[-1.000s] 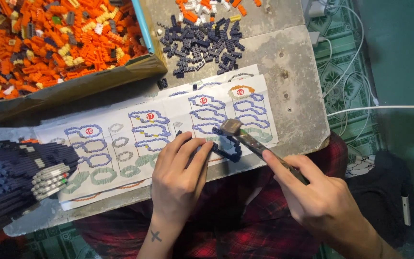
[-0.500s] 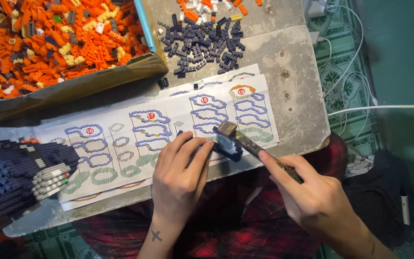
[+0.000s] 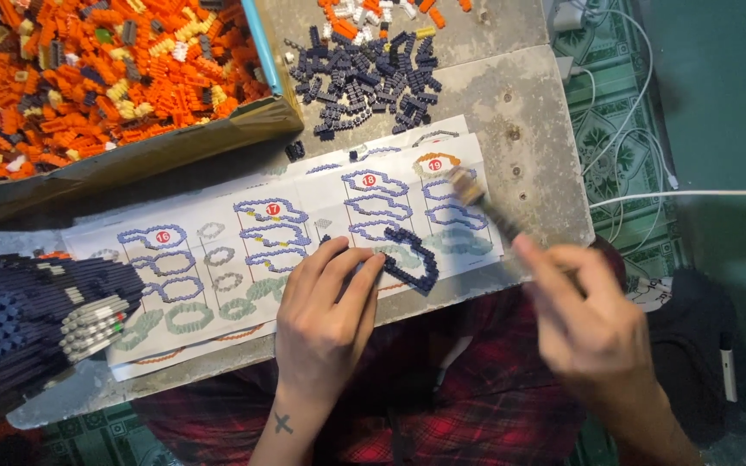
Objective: Assembling a small model using interlocking plastic blocks and a small hammer while following a manual.
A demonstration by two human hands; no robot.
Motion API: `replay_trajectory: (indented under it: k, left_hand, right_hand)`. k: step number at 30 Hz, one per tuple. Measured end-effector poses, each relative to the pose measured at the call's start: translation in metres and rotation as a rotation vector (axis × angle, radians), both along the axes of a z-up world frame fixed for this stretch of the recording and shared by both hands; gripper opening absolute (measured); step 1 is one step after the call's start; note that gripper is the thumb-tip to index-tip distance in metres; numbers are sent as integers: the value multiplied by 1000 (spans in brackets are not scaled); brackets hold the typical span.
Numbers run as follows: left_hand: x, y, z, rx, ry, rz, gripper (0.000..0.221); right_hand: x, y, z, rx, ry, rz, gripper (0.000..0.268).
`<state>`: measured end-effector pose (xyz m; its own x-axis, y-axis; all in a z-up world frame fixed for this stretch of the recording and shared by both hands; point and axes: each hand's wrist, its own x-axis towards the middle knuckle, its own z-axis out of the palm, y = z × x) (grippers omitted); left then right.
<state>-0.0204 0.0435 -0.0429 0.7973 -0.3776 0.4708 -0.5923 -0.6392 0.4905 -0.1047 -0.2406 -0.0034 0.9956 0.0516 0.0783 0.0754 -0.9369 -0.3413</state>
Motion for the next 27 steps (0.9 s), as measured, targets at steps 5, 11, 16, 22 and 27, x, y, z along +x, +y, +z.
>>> replay_trajectory:
  k: [5,11,16,22,27]
  left_hand:
    - [-1,1,-2,-19,13,-5,14]
    - [0,1,2,-37,27,-11,14]
    - [1,2,3,-30,34,-21,16]
    - [1,0,3,-22,62,15,17]
    - [-3,-3,3,159,50,135,20]
  right_hand:
    - [28,-12,-29,-242,-3,-143,69]
    - [54,5,-29,-318,3,-204,79]
    - [58,12,-30,-400,-56,-195,98]
    - [57,28,-41,-104,-375,-29,48]
    - [44,63,-48,133,-261,163,51]
